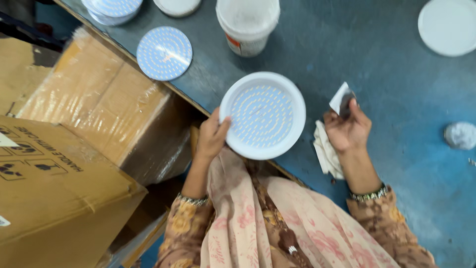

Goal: The person applies white thermal paste to the back of circular LED boards using a metal spatula and fits them into plastic housings by hand.

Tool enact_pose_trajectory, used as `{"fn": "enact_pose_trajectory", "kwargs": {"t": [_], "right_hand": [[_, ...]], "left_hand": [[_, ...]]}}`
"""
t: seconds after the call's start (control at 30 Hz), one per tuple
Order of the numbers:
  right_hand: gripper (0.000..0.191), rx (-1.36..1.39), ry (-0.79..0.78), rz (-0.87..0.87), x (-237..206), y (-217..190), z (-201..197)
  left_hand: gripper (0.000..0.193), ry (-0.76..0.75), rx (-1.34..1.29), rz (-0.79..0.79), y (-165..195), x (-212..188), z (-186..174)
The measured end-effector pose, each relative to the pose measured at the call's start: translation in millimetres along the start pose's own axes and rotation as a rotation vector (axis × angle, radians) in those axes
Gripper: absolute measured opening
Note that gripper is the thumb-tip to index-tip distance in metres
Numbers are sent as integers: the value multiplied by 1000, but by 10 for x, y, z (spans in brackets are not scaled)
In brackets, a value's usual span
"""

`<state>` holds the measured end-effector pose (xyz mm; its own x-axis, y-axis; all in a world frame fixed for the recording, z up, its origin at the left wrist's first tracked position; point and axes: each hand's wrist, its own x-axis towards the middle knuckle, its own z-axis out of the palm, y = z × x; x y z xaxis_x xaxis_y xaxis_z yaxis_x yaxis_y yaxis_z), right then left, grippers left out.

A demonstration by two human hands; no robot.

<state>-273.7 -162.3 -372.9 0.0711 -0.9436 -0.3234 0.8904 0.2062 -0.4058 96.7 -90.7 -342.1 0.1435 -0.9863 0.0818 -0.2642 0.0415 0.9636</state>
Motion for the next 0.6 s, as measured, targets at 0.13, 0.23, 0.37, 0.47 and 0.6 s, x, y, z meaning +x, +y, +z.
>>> {"fn": "enact_pose_trajectory", "kwargs": {"t": [0.13, 0.23, 0.37, 0.47, 0.6], "right_hand": [[12, 34, 19, 16, -13, -15, -28], [14, 58, 11, 29, -20, 3, -78], [14, 120, -25, 15, -48, 26, -193], [15, -31, 87, -7, -90, 34, -270], [11, 171, -216, 54, -161, 44, -306]], "left_hand": [[19, 298, -410, -9, -53, 230, -805], [17, 558, -415, 82, 93, 950, -1450], [20, 620, -262, 48, 435, 2405, -2063], [36, 634, -134, -198, 562, 3177, -2269], [36, 694, -336, -299, 529, 3739, -2259]]}}
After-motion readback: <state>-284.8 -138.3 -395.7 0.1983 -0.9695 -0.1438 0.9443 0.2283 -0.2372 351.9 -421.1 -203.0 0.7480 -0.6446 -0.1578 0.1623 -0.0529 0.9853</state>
